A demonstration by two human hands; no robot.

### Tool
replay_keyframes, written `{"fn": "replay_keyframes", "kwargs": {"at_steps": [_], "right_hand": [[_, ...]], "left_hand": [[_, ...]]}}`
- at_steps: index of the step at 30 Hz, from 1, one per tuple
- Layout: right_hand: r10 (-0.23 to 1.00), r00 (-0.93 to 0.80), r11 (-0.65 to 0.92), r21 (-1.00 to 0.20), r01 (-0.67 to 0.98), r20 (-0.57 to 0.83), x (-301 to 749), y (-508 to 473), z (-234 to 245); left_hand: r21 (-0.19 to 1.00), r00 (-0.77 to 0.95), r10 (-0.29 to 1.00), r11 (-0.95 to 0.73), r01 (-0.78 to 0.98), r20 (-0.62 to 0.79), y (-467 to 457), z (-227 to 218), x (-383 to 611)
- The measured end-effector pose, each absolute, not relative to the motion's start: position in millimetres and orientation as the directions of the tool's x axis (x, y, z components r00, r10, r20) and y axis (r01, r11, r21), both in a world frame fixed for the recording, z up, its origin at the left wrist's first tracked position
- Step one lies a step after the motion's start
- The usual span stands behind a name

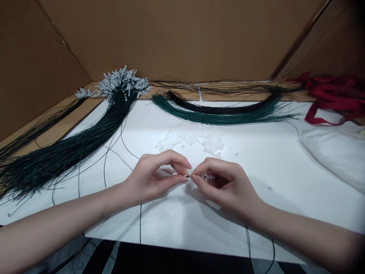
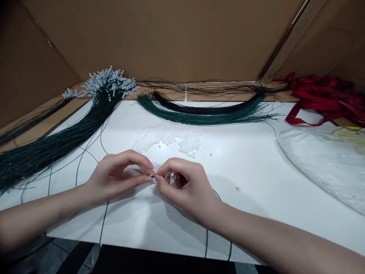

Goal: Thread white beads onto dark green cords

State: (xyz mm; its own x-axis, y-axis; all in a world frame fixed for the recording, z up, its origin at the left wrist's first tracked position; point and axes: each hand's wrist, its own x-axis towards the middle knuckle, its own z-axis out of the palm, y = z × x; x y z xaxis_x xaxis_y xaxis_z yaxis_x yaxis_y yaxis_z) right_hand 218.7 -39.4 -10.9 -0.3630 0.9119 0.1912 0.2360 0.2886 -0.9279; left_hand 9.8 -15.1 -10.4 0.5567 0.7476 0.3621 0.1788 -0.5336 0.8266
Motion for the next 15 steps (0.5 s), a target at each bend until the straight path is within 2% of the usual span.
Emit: {"fn": "replay_keyframes", "kwargs": {"at_steps": [15], "right_hand": [[0.907, -0.372, 0.308, -0.913, 0.267, 0.197, 219.7, -39.6, -13.6]], "left_hand": [[0.818, 0.569, 0.738, -0.544, 0.185, 0.363, -16.0, -10.6, 8.4]]}}
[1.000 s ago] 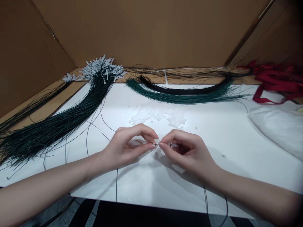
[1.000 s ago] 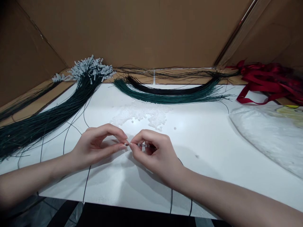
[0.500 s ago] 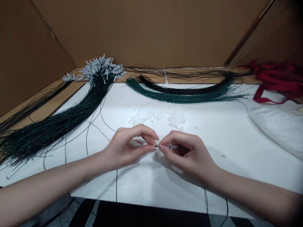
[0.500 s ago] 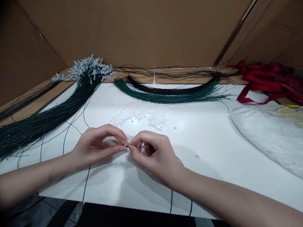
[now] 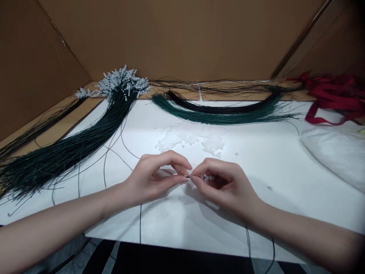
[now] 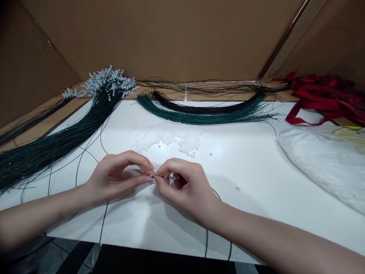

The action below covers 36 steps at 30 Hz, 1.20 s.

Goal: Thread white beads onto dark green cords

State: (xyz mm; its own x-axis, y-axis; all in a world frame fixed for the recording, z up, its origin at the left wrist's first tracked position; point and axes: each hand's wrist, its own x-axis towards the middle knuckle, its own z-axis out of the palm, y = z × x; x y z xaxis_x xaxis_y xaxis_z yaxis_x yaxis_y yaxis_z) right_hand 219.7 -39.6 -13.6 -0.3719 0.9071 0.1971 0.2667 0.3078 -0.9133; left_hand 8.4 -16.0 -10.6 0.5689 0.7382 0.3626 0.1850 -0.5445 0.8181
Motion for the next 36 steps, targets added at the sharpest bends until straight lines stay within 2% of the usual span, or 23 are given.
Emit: {"fn": "replay_keyframes", "kwargs": {"at_steps": [17, 25, 31, 36], "right_hand": [[0.919, -0.377, 0.218, -0.947, 0.236, 0.118, 218.8, -39.3, -12.1], [0.905, -0.393, 0.291, -0.912, 0.288, 0.164, 217.4, -38.8, -14.5], [0.910, -0.384, 0.282, -0.913, 0.296, 0.157, 218.4, -38.4, -13.7], [0.910, -0.380, 0.293, -0.907, 0.302, 0.167, 220.3, -38.2, -13.6]], "left_hand": [[0.807, 0.578, 0.724, -0.563, 0.180, 0.376, -16.6, -11.3, 6.9], [0.807, 0.593, 0.721, -0.559, 0.191, 0.359, -14.7, -13.0, 9.7], [0.859, 0.597, 0.732, -0.494, 0.131, 0.329, -14.6, -8.8, 10.3], [0.872, 0.573, 0.762, -0.464, 0.157, 0.302, -16.5, -7.0, 7.7]]}}
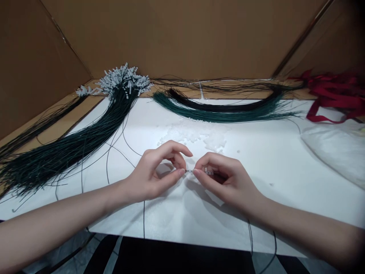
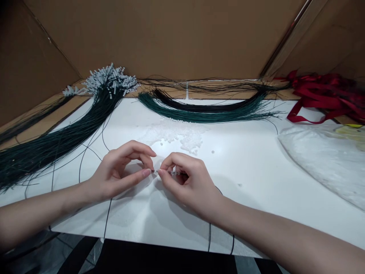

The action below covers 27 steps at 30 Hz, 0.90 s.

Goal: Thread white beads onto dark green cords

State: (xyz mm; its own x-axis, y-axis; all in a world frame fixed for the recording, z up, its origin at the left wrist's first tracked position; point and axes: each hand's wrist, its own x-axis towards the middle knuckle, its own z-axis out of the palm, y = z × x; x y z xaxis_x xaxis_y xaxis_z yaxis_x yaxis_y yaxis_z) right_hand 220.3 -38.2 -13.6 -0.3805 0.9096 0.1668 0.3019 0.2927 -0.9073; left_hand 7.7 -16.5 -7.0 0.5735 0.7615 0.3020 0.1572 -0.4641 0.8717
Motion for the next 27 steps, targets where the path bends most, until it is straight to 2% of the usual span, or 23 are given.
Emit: {"fn": "replay_keyframes", "kwargs": {"at_steps": [27], "right_hand": [[0.880, -0.421, 0.359, -0.889, 0.284, 0.220, 220.1, -38.8, -16.3]], "left_hand": [[0.870, 0.610, 0.737, -0.470, 0.152, 0.291, -18.2, -9.3, 6.2]]}}
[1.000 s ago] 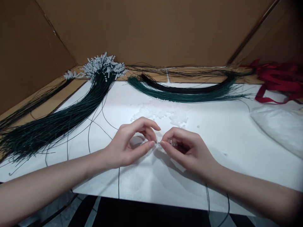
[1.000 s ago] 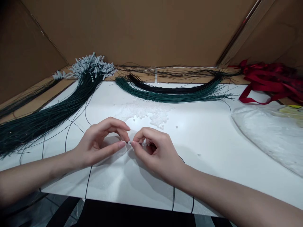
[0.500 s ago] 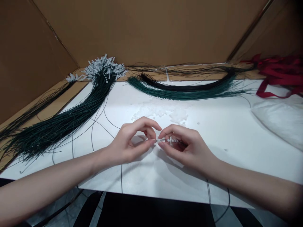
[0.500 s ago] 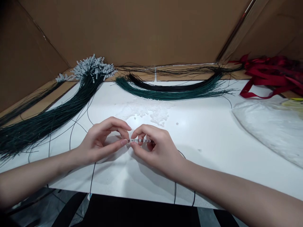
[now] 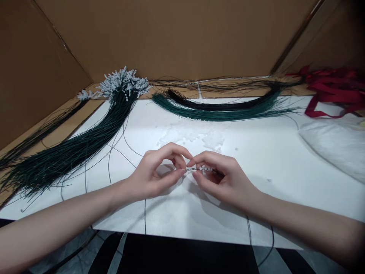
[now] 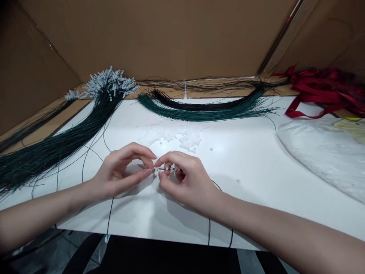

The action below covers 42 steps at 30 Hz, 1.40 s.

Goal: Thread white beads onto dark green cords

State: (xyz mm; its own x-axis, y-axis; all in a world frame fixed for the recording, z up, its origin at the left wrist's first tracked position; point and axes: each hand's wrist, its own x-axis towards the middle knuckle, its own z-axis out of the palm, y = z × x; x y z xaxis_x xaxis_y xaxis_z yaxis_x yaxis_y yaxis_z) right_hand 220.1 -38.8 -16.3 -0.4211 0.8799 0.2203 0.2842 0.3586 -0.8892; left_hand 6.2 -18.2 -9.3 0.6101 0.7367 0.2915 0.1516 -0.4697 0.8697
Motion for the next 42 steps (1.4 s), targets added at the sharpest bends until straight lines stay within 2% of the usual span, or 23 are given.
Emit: {"fn": "replay_keyframes", "kwargs": {"at_steps": [15, 29, 42], "right_hand": [[0.882, -0.419, 0.365, -0.877, 0.312, 0.218, 219.8, -37.5, -13.2], [0.859, -0.427, 0.437, -0.839, 0.325, 0.282, 220.0, -36.8, -16.9], [0.861, -0.432, 0.417, -0.860, 0.293, 0.270, 217.7, -37.1, -13.4]], "left_hand": [[0.869, 0.617, 0.734, -0.469, 0.157, 0.285, -19.3, -9.8, 4.8], [0.872, 0.629, 0.721, -0.470, 0.137, 0.290, -17.9, -8.1, 5.6], [0.878, 0.605, 0.738, -0.462, 0.128, 0.300, -21.0, -9.6, 7.8]]}}
